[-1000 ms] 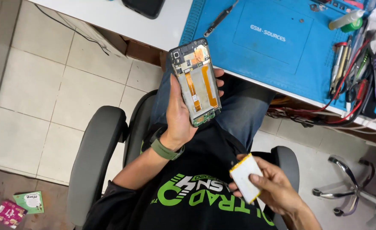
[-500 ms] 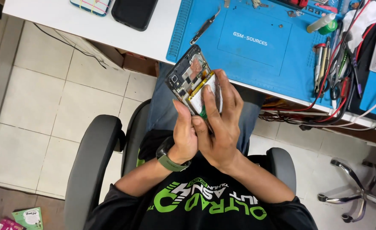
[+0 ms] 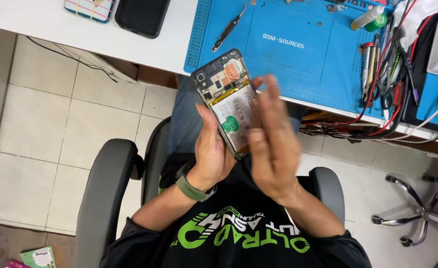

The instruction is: Cleaning a PCB with a brush, assembling phone components, and securing a repaired phone with rubber bands.

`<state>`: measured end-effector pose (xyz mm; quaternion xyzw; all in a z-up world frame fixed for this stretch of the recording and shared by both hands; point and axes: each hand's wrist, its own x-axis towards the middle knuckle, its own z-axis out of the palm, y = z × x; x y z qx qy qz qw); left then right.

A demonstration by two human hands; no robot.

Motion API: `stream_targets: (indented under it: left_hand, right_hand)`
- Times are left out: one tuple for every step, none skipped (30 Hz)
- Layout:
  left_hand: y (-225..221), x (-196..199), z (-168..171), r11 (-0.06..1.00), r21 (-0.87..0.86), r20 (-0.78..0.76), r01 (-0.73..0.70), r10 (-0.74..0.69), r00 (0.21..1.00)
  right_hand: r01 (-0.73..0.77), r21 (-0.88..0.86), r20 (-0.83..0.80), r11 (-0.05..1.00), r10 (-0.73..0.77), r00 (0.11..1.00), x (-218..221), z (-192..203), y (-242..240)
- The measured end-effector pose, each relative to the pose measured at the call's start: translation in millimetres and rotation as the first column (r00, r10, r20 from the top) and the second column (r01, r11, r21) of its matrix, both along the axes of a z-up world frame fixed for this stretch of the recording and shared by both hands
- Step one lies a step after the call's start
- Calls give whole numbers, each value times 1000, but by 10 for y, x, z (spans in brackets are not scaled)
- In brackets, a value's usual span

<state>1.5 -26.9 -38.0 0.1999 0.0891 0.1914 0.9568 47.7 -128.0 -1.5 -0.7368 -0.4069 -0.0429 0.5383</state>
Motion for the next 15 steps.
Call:
stream_targets:
  left_hand:
    - [9,23,4,1000,-2,0,-4,4,1000]
    - [20,44,8,999,-17,45,29,-28,999]
    - [27,66,13,998,-32,91,63,-60,994]
    - [41,52,45,998,-34,90,60,-57,994]
    - [54,39,76,999,32,100,43,-46,994]
    - [64,30,107,995,99,111,25,-36,993]
    - [70,33,105,995,95,108,28,-38,993]
    - [72,37,103,990,134,106,34,-48,993]
    - [76,38,101,984,176,102,40,-58,993]
    - [76,49,74,984,174,99,43,-60,993]
    - [81,61,46,981,178,75,72,-87,993]
    - [86,72,22,978,181,51,102,-113,992]
    - [87,60,8,978,182,48,104,-114,992]
    - [87,49,-4,973,203,41,112,-122,992]
    - [84,49,-15,967,224,37,122,-134,990]
  right_hand:
    - [-4,-2,0,1000,4,1000,62,-85,-111]
    - [116,131,-81,985,-106,991,124,-169,-220]
    - [243,246,-177,938,-203,963,185,-251,-334]
    - [241,244,-177,939,-201,963,179,-367,-399]
    - [194,200,-404,960,-100,909,170,-482,-467]
    - [139,169,-611,976,-7,792,163,-598,-538]
    - [141,164,-613,976,-11,790,104,-552,-490]
    - [110,171,-679,979,36,733,46,-507,-445]
    - [80,183,-740,980,83,668,-15,-464,-397]
    - [83,181,-742,980,81,666,-28,-433,-385]
    - [111,146,-731,983,32,682,-36,-402,-367]
    - [140,111,-718,984,-17,696,-45,-369,-348]
    - [141,112,-720,984,-18,694,-49,-351,-330]
    - [153,116,-725,981,-22,689,-50,-331,-314]
    - [168,120,-727,978,-29,686,-48,-310,-302]
